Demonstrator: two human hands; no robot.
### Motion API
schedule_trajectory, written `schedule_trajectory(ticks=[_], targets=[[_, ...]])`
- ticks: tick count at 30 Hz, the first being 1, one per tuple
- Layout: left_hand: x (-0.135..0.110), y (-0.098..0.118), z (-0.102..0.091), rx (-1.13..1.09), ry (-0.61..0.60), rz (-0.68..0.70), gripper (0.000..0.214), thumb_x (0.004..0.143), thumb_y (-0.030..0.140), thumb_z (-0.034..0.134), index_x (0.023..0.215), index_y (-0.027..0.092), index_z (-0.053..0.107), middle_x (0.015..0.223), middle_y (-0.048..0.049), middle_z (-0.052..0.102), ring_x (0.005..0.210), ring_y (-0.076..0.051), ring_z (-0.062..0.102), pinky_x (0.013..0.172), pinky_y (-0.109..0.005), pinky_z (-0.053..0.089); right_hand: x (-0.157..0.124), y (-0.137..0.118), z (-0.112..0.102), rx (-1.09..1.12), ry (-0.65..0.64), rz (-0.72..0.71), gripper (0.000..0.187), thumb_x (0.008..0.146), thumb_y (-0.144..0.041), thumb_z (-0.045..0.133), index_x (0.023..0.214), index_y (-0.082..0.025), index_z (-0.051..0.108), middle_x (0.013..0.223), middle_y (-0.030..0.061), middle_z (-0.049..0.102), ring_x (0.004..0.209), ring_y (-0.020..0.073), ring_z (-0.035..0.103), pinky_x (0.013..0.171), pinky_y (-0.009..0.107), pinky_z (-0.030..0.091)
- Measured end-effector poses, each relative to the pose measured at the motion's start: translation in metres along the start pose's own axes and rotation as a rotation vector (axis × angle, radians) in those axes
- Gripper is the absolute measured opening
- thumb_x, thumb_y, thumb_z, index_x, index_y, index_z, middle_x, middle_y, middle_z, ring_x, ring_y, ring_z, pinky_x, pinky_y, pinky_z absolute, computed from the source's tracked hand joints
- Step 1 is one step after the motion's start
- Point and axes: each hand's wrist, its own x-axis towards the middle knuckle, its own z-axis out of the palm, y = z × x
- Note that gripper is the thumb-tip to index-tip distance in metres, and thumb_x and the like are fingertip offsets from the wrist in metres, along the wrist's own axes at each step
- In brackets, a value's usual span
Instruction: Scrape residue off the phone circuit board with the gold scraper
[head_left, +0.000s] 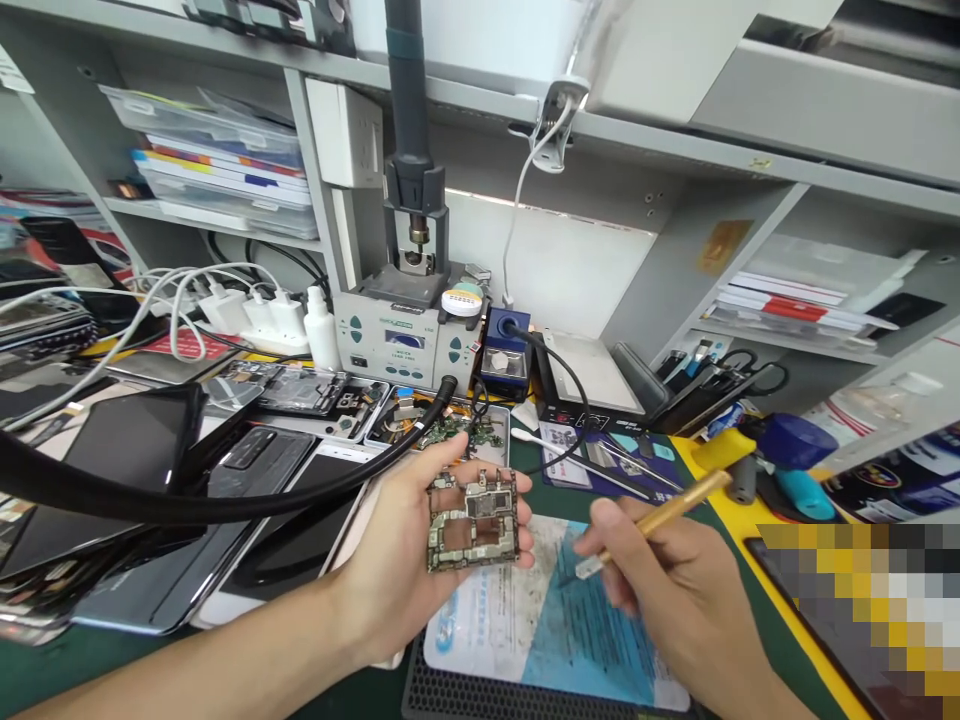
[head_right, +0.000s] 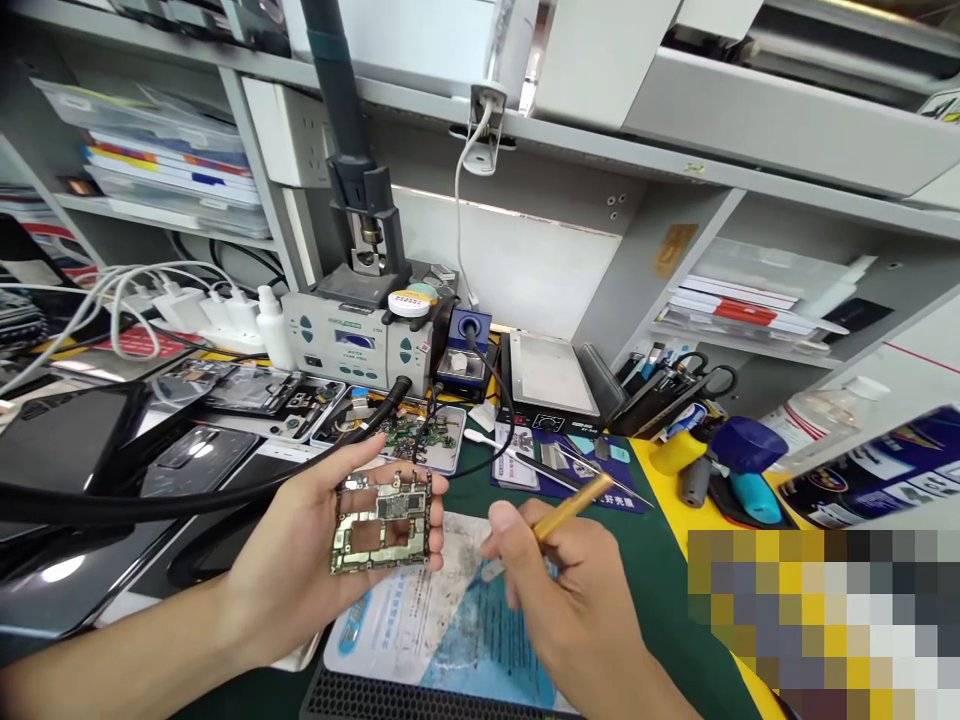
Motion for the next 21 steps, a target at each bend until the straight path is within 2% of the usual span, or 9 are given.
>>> schedule_trajectory(ticks=[2,4,6,9,13,15,21], targets=[[0.000,-0.001,0.000,0.012,0.000,-0.003,0.050,0.093,0.049,0.054,0.088,0.005,0.078,0.079,-0.0163,0.073,0.068,-0.026,0.070,0.072,-0.039,0.060,-0.005,-0.007,0.005,0.126,0.006,0.140,0.046,0.104,-0.045,0.048,0.073,-0.019,0.070,0.049,-0.0030,0.054,0.039,0.0097,0.051,0.041,0.023,0.038],[-0.001,-0.001,0.000,0.016,0.008,-0.010,0.050,0.094,0.048,0.053,0.089,0.005,0.078,0.080,-0.0168,0.074,0.068,-0.026,0.071,0.071,-0.038,0.060,-0.011,-0.014,0.010,0.311,-0.005,0.291,0.044,0.097,-0.055,0.056,0.076,-0.019,0.071,0.055,-0.0013,0.058,0.043,0.0101,0.053,0.044,0.023,0.040],[-0.002,-0.001,0.000,0.015,0.012,-0.016,0.049,0.095,0.046,0.052,0.089,0.005,0.078,0.079,-0.0164,0.074,0.069,-0.025,0.071,0.073,-0.036,0.060,-0.015,-0.018,0.013,0.448,-0.037,0.374,0.040,0.090,-0.057,0.067,0.078,-0.019,0.073,0.060,-0.0008,0.059,0.047,0.0095,0.052,0.048,0.023,0.041],[-0.002,0.000,0.000,0.014,0.009,-0.028,0.049,0.096,0.046,0.051,0.087,0.006,0.078,0.076,-0.0144,0.074,0.064,-0.023,0.070,0.072,-0.033,0.060,-0.018,-0.018,0.013,0.447,-0.087,0.354,0.028,0.089,-0.049,0.071,0.083,-0.021,0.074,0.063,-0.0013,0.058,0.051,0.0086,0.051,0.050,0.021,0.041],[-0.002,0.001,0.000,0.011,-0.007,-0.032,0.049,0.097,0.045,0.049,0.083,0.008,0.078,0.074,-0.0137,0.074,0.061,-0.022,0.070,0.071,-0.033,0.059,-0.018,-0.011,0.007,0.388,-0.165,0.245,0.017,0.095,-0.040,0.065,0.089,-0.026,0.074,0.066,-0.0015,0.061,0.053,0.0092,0.055,0.051,0.019,0.045],[-0.002,0.000,0.000,0.011,-0.013,-0.026,0.049,0.097,0.045,0.049,0.082,0.008,0.078,0.073,-0.0126,0.074,0.061,-0.021,0.070,0.071,-0.032,0.059,-0.017,-0.009,0.006,0.377,-0.188,0.199,0.014,0.096,-0.038,0.064,0.091,-0.028,0.073,0.068,-0.0016,0.063,0.053,0.0091,0.057,0.051,0.018,0.046],[-0.002,0.000,0.000,0.029,-0.001,-0.029,0.046,0.094,0.044,0.052,0.081,0.009,0.078,0.072,-0.0114,0.073,0.062,-0.020,0.070,0.068,-0.029,0.057,-0.018,-0.008,0.007,0.367,-0.180,0.189,0.012,0.096,-0.037,0.065,0.095,-0.031,0.075,0.070,-0.0019,0.066,0.053,0.0088,0.060,0.051,0.017,0.049]])
